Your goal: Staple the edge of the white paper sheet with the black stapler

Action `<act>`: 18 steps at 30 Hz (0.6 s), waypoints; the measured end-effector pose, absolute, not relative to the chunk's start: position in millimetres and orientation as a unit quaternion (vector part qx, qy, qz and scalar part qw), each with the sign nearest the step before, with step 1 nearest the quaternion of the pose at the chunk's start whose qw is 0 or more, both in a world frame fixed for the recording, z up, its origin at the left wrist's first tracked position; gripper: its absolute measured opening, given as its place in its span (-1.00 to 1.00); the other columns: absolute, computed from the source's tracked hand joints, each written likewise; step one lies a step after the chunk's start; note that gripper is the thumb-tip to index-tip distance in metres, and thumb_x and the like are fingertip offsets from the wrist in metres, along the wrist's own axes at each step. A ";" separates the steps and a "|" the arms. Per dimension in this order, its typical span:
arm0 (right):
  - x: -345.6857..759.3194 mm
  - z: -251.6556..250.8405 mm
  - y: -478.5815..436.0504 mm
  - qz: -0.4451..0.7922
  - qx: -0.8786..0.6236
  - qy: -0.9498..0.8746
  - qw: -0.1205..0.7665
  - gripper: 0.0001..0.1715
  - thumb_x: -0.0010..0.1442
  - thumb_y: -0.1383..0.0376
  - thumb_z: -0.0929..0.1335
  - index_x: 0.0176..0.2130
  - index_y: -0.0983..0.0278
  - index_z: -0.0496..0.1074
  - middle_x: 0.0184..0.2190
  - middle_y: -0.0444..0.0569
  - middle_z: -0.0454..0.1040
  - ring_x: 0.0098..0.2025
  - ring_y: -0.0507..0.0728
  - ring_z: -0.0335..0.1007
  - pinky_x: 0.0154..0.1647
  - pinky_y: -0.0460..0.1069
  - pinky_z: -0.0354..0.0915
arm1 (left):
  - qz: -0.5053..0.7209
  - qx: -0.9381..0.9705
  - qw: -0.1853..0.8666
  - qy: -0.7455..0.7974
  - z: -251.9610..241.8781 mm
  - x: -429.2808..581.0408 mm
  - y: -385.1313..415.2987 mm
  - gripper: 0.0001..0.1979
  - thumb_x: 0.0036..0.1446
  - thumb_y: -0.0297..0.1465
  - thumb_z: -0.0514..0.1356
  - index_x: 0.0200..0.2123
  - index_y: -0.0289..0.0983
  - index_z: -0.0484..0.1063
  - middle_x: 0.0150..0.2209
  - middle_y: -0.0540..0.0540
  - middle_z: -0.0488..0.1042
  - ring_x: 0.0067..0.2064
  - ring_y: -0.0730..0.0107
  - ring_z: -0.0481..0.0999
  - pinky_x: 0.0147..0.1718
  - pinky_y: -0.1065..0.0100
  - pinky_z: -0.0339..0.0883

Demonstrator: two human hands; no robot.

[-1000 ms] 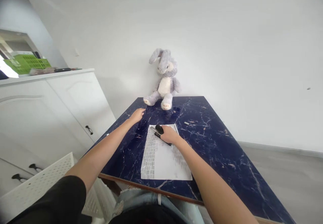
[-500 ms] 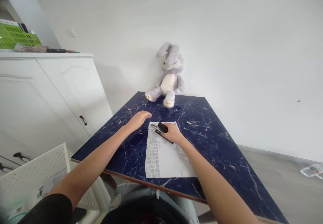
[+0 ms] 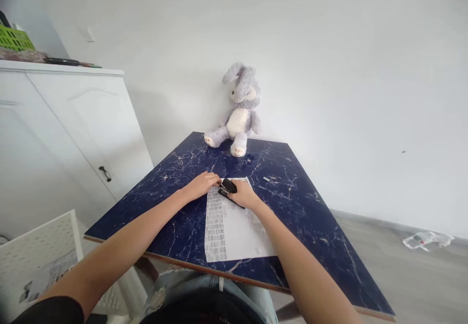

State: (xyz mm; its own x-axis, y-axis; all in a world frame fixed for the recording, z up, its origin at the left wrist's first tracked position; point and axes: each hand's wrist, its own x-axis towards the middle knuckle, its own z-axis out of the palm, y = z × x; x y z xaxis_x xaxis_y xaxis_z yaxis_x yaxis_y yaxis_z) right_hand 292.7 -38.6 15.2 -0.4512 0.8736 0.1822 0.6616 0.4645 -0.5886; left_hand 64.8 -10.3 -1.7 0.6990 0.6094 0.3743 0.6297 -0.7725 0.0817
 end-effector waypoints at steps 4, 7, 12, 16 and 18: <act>292.2 13.8 -38.3 0.218 -0.464 -0.825 0.239 -0.90 0.02 0.36 0.36 -0.35 0.28 0.43 -0.39 -0.09 0.54 -0.35 0.11 0.38 -0.33 -0.07 0.15 | -0.209 -0.921 0.023 -0.330 -4.5 63.6 -7.9 -0.83 0.37 -0.36 0.12 -0.16 -0.27 0.49 -0.17 -0.12 0.57 -0.07 0.29 0.53 -0.11 0.29 0.24; 292.4 12.2 -37.1 0.217 -0.461 -0.827 0.237 -0.91 0.03 0.35 0.36 -0.35 0.27 0.43 -0.39 -0.10 0.53 -0.35 0.11 0.38 -0.34 -0.07 0.14 | -0.215 -0.917 0.000 -0.336 -5.0 62.3 -6.5 -0.82 0.36 -0.40 0.12 -0.16 -0.26 0.54 -0.17 -0.11 0.60 -0.06 0.31 0.54 -0.08 0.31 0.25; 292.5 11.9 -37.2 0.213 -0.461 -0.828 0.238 -0.88 0.04 0.32 0.36 -0.32 0.27 0.44 -0.36 -0.09 0.54 -0.32 0.12 0.41 -0.32 -0.06 0.15 | -0.231 -0.909 -0.051 -0.344 -4.7 62.0 -4.1 -0.80 0.33 -0.40 0.14 -0.19 -0.23 0.60 -0.20 -0.10 0.63 -0.08 0.30 0.57 -0.03 0.32 0.26; 292.1 12.1 -37.6 0.223 -0.461 -0.827 0.233 -0.84 0.02 0.34 0.37 -0.29 0.27 0.47 -0.34 -0.09 0.55 -0.30 0.13 0.41 -0.30 -0.06 0.17 | -0.240 -0.908 -0.089 -0.332 -3.3 59.0 -3.3 -0.79 0.31 -0.38 0.15 -0.20 -0.23 0.62 -0.17 -0.13 0.64 -0.06 0.25 0.57 0.00 0.29 0.28; 292.5 11.9 -36.8 0.230 -0.459 -0.824 0.241 -0.84 0.02 0.36 0.37 -0.30 0.28 0.48 -0.34 -0.09 0.55 -0.30 0.12 0.40 -0.29 -0.05 0.17 | -0.255 -0.901 -0.136 -0.323 -0.4 53.1 -3.9 -0.78 0.30 -0.33 0.17 -0.21 -0.22 0.63 -0.14 -0.13 0.64 -0.04 0.21 0.56 0.04 0.26 0.27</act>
